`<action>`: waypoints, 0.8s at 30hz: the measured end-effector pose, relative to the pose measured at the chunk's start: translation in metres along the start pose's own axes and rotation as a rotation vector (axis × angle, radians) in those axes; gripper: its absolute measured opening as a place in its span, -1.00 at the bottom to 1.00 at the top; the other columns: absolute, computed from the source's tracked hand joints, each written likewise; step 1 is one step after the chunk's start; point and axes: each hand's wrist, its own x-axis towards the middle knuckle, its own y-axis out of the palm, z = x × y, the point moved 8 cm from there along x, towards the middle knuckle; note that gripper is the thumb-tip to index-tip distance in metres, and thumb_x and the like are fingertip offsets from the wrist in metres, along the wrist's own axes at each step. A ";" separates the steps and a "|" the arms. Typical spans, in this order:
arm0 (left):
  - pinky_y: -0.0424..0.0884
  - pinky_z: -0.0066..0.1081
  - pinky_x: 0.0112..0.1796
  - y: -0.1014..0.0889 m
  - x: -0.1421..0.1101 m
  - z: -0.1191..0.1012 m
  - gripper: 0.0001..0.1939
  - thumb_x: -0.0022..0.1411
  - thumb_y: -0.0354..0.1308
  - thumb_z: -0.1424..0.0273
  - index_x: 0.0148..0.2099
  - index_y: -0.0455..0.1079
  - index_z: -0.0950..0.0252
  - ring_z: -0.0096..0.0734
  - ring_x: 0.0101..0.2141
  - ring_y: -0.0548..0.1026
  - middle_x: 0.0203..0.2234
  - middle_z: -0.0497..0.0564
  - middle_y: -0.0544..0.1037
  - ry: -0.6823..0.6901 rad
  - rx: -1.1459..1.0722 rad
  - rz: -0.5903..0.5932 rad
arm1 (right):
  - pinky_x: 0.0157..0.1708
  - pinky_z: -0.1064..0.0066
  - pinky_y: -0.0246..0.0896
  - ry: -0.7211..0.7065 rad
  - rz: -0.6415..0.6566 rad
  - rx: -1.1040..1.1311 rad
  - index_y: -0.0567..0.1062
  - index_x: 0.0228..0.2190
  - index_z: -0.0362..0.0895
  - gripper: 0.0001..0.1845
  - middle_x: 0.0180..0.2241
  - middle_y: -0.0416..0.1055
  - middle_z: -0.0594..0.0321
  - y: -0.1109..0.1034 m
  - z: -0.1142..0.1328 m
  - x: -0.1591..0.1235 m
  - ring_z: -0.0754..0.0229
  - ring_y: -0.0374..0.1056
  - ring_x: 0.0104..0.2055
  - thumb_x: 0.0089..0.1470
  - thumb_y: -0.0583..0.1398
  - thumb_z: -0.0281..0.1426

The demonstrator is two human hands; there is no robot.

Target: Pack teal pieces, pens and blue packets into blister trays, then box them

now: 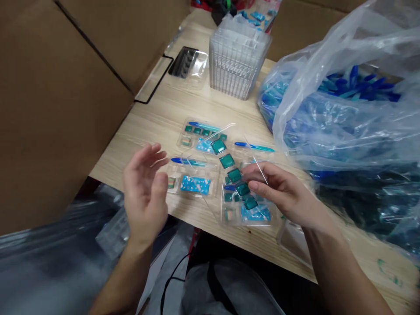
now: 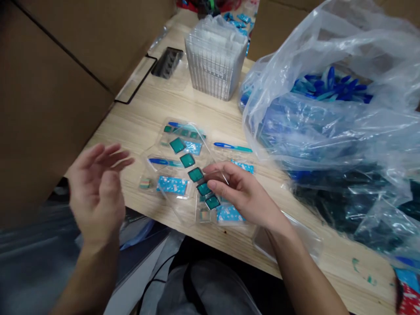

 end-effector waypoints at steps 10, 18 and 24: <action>0.45 -0.42 -0.34 -0.026 0.022 0.029 -0.61 0.13 0.26 0.32 0.03 0.40 0.15 -0.50 -0.49 0.44 -0.52 -0.15 0.47 -0.256 -0.018 -0.150 | -0.35 0.43 0.29 -0.166 0.050 -0.324 0.47 -0.15 -0.13 -0.72 -0.38 0.45 0.31 0.025 0.015 0.104 0.30 0.35 -0.40 0.03 0.23 -0.49; 0.39 -0.25 -0.18 -0.045 -0.011 0.067 -0.62 0.13 0.14 0.19 -0.07 0.46 0.29 -0.36 -0.36 0.41 -0.29 0.04 0.44 -0.373 0.592 -0.065 | -0.07 0.22 0.25 -0.176 0.105 -0.827 0.51 -0.16 -0.21 -0.76 -0.18 0.50 0.06 0.066 -0.021 0.118 0.08 0.38 -0.12 0.11 0.17 -0.56; 0.41 -0.28 -0.26 -0.040 -0.015 0.070 -0.63 0.16 0.12 0.14 -0.08 0.43 0.26 -0.35 -0.38 0.41 -0.30 0.04 0.43 -0.332 0.601 0.018 | 0.02 0.19 0.22 -0.229 0.137 -0.957 0.50 -0.11 -0.19 -0.73 -0.10 0.47 0.03 0.068 -0.015 0.103 0.01 0.33 0.01 0.12 0.17 -0.55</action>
